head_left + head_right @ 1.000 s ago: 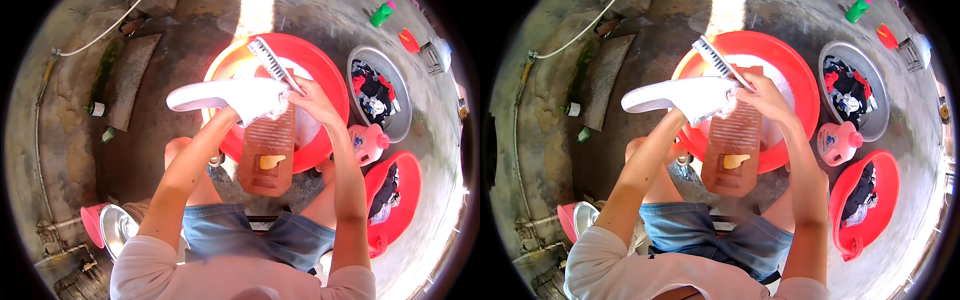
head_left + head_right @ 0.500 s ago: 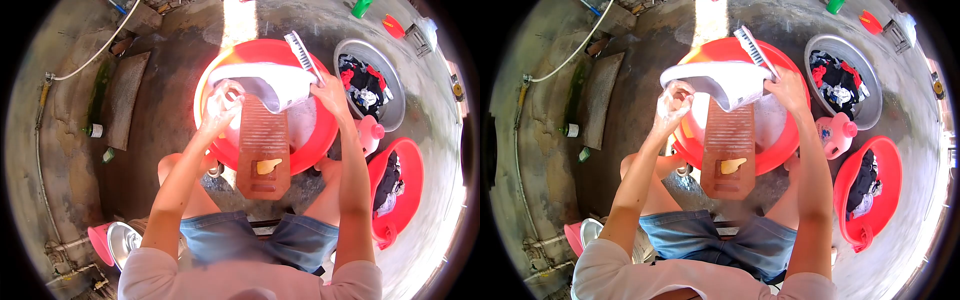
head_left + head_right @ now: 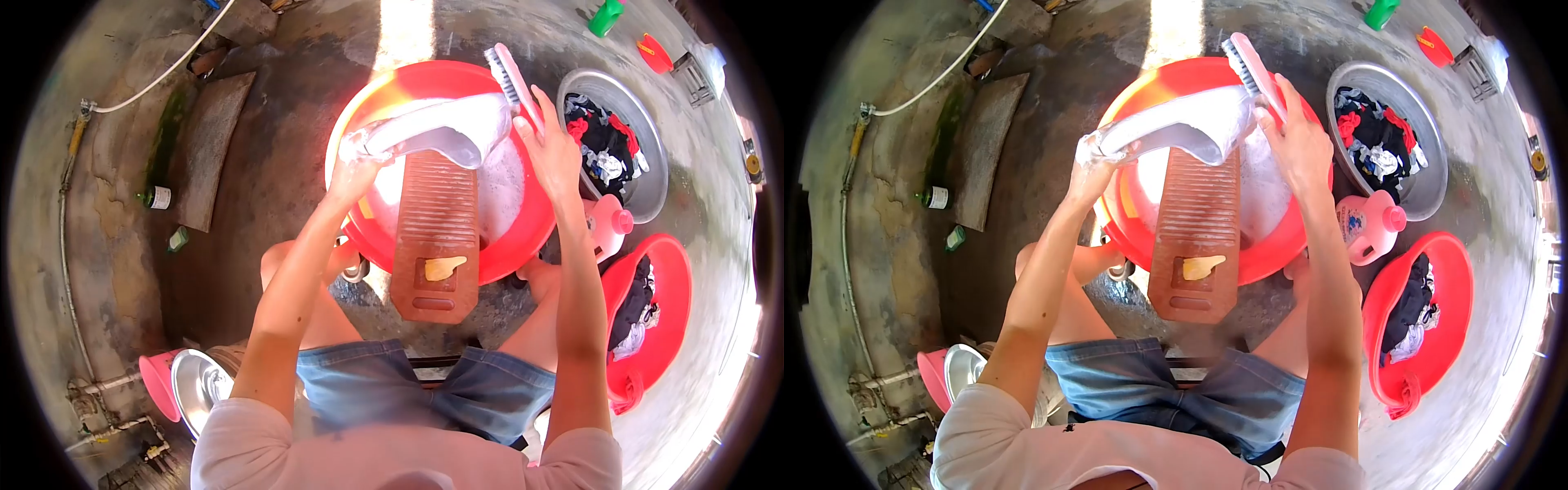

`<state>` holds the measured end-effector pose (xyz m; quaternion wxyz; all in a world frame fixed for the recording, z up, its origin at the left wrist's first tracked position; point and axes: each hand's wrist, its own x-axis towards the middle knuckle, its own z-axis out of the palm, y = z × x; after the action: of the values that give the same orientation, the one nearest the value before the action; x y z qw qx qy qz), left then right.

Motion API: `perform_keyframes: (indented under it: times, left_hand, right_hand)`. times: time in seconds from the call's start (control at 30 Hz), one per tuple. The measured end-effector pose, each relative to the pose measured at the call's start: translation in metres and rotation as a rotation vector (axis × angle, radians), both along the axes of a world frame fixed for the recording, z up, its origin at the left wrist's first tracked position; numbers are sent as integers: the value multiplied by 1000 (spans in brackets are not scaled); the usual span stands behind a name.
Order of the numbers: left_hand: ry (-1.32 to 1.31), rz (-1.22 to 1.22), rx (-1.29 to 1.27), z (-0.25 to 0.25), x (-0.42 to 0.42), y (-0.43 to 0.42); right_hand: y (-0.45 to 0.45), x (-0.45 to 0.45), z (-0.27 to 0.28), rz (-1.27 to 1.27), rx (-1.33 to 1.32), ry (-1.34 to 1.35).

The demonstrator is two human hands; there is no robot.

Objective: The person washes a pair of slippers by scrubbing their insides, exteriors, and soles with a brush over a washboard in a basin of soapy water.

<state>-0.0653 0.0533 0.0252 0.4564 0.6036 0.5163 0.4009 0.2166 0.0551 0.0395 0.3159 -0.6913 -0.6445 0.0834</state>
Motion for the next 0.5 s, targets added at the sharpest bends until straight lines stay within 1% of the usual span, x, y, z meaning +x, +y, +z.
perform_keyframes:
  times: [0.03, 0.07, 0.1, 0.13, 0.17, 0.2, 0.23, 0.27, 0.37, 0.47, 0.5]
  left_hand:
    - [13, 40, 84, -14, 1, 2]
    - [13, 67, 52, -12, 7, 2]
    - [16, 93, 19, -7, 12, 1]
    - [19, 118, -13, -4, 15, 1]
    - [227, 95, 108, -18, 11, 3]
    - [157, 108, 289, -24, 12, 4]
    - [195, 137, 274, -28, 12, 3]
    - [233, 167, 256, -19, 18, -1]
    - [148, 235, 338, -14, 25, -1]
    - [362, 192, 345, -13, 16, 1]
    - [450, 232, 546, -7, 18, 1]
  right_hand:
    - [-6, -11, 5, 44, -52, -38]
    - [-17, -27, 12, 122, -25, -48]
    - [-26, -42, 5, 246, 143, -66]
    - [-37, -60, 7, 332, 132, -182]
    - [-49, -76, 5, 424, 147, -276]
    - [-55, -87, -1, 494, 222, -330]
    - [-52, -87, -3, 475, 216, -332]
    - [-46, -84, -4, 457, 208, -335]
    - [-28, -68, 10, 302, 31, -293]
    - [-56, -88, 9, 456, 157, -286]
    - [-63, -94, 4, 514, 123, -318]
